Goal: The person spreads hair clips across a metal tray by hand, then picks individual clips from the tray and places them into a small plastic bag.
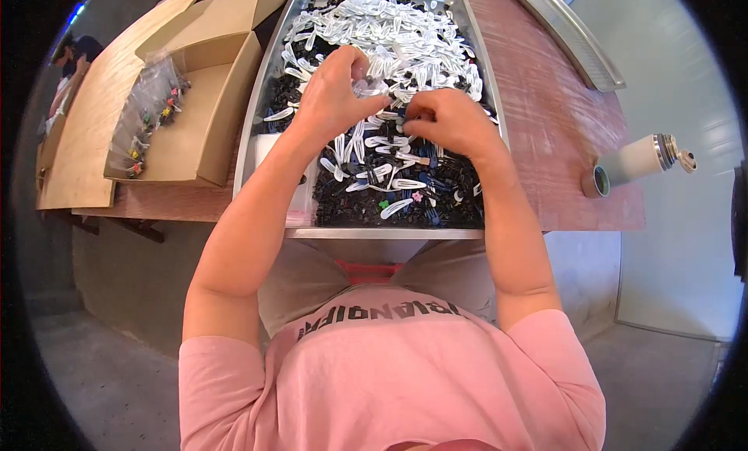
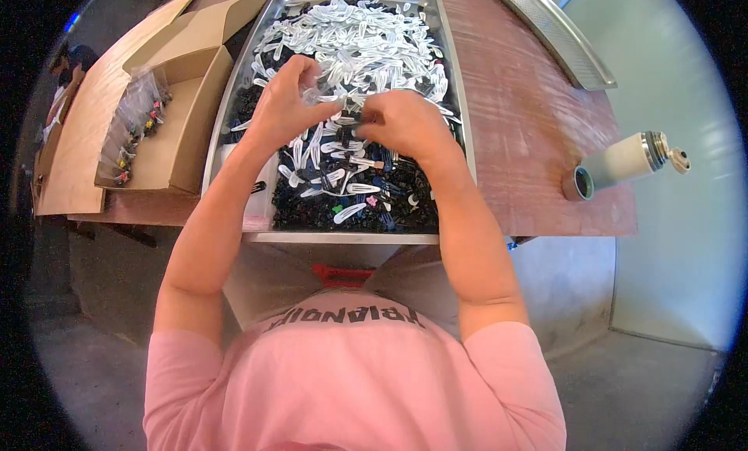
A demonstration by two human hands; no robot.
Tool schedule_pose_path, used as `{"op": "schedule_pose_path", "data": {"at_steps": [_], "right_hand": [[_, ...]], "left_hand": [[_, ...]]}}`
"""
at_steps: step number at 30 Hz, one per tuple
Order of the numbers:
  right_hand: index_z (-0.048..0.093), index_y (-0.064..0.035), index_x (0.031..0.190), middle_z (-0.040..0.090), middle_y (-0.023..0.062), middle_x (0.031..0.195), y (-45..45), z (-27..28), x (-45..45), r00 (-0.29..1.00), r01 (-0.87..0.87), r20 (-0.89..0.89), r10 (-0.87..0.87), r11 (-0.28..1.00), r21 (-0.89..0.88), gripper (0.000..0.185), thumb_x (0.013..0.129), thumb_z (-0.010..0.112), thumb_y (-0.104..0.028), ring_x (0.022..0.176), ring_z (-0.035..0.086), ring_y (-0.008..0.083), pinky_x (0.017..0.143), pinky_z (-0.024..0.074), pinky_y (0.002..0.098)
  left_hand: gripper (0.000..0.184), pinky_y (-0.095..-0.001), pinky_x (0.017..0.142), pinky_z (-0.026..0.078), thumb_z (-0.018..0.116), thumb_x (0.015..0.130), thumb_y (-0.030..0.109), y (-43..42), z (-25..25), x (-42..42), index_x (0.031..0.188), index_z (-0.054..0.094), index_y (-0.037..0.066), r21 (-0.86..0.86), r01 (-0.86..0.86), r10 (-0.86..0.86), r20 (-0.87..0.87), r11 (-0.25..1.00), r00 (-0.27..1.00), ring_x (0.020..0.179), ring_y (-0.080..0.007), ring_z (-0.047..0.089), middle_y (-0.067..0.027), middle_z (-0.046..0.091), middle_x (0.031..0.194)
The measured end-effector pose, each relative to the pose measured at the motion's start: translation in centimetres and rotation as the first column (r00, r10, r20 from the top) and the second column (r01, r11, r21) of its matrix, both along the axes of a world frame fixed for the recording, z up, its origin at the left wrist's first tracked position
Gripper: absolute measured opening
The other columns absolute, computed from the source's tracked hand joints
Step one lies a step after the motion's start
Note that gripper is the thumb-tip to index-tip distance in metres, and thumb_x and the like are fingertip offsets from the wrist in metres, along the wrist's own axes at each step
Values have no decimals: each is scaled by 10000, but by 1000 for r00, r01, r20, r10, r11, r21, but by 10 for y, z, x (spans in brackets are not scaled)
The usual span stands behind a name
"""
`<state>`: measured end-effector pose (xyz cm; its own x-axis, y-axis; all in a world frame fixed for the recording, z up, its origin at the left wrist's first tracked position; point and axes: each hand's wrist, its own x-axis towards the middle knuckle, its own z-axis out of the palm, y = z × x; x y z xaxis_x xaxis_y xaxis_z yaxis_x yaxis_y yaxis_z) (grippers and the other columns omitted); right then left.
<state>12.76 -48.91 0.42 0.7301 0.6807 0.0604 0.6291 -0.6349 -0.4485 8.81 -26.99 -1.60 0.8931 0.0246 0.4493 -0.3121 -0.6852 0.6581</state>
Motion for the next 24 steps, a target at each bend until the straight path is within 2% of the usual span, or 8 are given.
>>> {"op": "schedule_pose_path", "data": {"at_steps": [2,4,11,16,17,20,21,24], "right_hand": [[698,-63,967,669,120,797,3,9,-11,998,52,-31,-55,993,-106,237,770,738,-187,755,657,282,688,510,383],[690,-72,976,676,117,865,3,4,-15,977,28,212,-7,995,-98,227,780,725,-182,816,664,313,728,524,410],[670,-68,952,663,136,899,14,4,-19,992,54,118,-33,982,-180,173,808,688,-162,891,651,338,783,518,427],[655,-50,944,665,146,887,4,-3,0,954,49,273,-126,961,272,123,842,664,-119,810,652,347,718,509,417],[654,-38,987,673,116,844,4,-3,4,957,57,238,-162,917,395,131,877,663,-110,725,657,242,652,502,340],[654,-29,1038,674,53,811,9,18,-9,958,198,43,-282,768,609,149,907,662,-101,688,618,101,613,478,258],[653,-16,1051,660,3,813,10,16,-5,956,134,101,-277,715,686,154,920,674,-95,703,573,28,604,461,208],[657,-12,1028,666,-1,830,13,13,-6,950,104,99,-295,600,793,140,909,693,-77,697,573,32,613,470,201]], "left_hand": [[540,-331,769,472,869,656,239,2,-1,0,1032,553,15,1,-7,7,23,1000,1000,828,-202,555,-79,577,894],[536,-330,768,471,869,658,239,1,0,0,1029,554,14,-3,-7,7,16,1000,1000,827,-198,551,-76,573,891],[537,-332,773,470,867,669,243,1,1,0,1043,556,15,19,-6,6,-23,1000,1000,831,-197,547,-76,572,893],[548,-339,788,474,866,667,245,0,-1,-1,1055,556,13,13,-5,5,-3,1000,1000,852,-209,560,-86,586,910],[553,-342,791,475,867,667,245,0,0,-1,1061,556,11,4,-3,3,-4,1000,1000,858,-212,563,-89,590,914],[532,-375,775,491,872,637,235,0,0,-1,997,543,22,22,12,-12,4,1000,1000,870,-270,588,-111,591,904],[532,-375,775,491,872,637,235,-1,2,-2,997,543,22,23,13,-13,4,1000,1000,870,-270,588,-111,591,904],[539,-382,779,492,870,637,240,-5,5,-5,1003,542,19,10,15,-14,-65,1000,998,882,-279,593,-121,595,918]]}}
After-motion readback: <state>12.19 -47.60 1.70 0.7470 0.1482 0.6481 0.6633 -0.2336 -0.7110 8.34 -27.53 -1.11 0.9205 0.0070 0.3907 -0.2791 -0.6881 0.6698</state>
